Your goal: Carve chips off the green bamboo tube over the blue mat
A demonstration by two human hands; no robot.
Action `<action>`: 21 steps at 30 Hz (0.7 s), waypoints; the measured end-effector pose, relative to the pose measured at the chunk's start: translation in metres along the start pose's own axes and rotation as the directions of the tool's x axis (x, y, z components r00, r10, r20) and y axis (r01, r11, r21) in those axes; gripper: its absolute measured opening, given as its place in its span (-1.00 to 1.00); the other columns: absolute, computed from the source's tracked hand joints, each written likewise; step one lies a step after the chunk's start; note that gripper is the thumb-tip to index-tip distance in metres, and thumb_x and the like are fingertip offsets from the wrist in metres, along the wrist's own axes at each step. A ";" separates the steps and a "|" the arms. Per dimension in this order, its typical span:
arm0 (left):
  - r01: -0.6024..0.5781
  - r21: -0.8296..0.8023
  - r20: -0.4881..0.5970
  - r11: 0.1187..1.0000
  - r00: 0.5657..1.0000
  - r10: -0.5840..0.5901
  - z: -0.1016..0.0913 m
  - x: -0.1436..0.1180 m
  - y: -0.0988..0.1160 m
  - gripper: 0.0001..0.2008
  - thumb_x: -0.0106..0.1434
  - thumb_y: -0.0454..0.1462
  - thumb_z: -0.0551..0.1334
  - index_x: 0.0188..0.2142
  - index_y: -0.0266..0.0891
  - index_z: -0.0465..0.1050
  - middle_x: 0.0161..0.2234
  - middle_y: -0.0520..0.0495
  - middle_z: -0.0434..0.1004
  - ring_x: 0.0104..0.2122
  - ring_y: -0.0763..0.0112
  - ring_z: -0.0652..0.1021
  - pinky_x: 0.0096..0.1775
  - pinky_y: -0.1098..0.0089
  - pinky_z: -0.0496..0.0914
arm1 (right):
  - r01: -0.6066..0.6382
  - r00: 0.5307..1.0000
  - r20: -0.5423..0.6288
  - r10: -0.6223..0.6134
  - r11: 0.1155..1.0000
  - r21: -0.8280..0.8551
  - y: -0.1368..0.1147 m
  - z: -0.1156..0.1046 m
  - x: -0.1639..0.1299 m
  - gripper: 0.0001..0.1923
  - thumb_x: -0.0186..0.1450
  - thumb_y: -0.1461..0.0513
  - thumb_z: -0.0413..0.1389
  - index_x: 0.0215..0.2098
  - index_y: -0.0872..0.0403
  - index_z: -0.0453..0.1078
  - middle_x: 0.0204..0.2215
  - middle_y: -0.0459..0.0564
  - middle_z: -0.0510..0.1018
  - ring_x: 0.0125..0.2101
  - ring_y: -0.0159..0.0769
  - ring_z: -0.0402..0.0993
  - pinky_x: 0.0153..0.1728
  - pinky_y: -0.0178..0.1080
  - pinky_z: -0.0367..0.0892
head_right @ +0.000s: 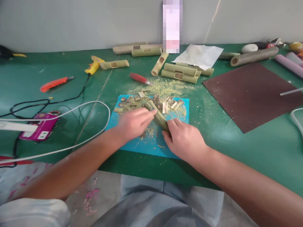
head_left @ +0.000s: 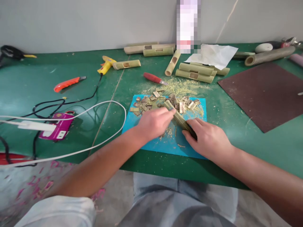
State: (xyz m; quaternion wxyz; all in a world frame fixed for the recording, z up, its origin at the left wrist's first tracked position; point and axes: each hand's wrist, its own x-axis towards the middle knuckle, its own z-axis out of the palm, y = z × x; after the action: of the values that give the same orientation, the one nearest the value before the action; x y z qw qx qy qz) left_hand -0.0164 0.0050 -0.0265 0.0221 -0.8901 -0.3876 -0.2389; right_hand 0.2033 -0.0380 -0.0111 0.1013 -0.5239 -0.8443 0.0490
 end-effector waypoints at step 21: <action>0.059 -0.035 0.016 0.998 0.998 -0.059 0.000 -0.007 0.004 -0.66 0.48 -0.23 0.04 0.05 -0.31 0.51 -0.38 -0.08 0.56 -0.41 0.47 0.54 -0.37 0.49 0.38 | 0.047 0.999 -0.029 -0.047 0.999 0.021 0.000 -0.001 -0.001 -0.77 0.33 0.19 0.00 -0.25 0.12 0.47 -0.40 -0.01 0.51 -0.47 -0.33 0.38 -0.49 -0.26 0.08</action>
State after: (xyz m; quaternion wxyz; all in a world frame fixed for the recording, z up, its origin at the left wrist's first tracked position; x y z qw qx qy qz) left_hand -0.0171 -0.0024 -0.0291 -0.0036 -0.8802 -0.4095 -0.2398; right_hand 0.2035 -0.0392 -0.0105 0.1201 -0.5034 -0.8543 0.0484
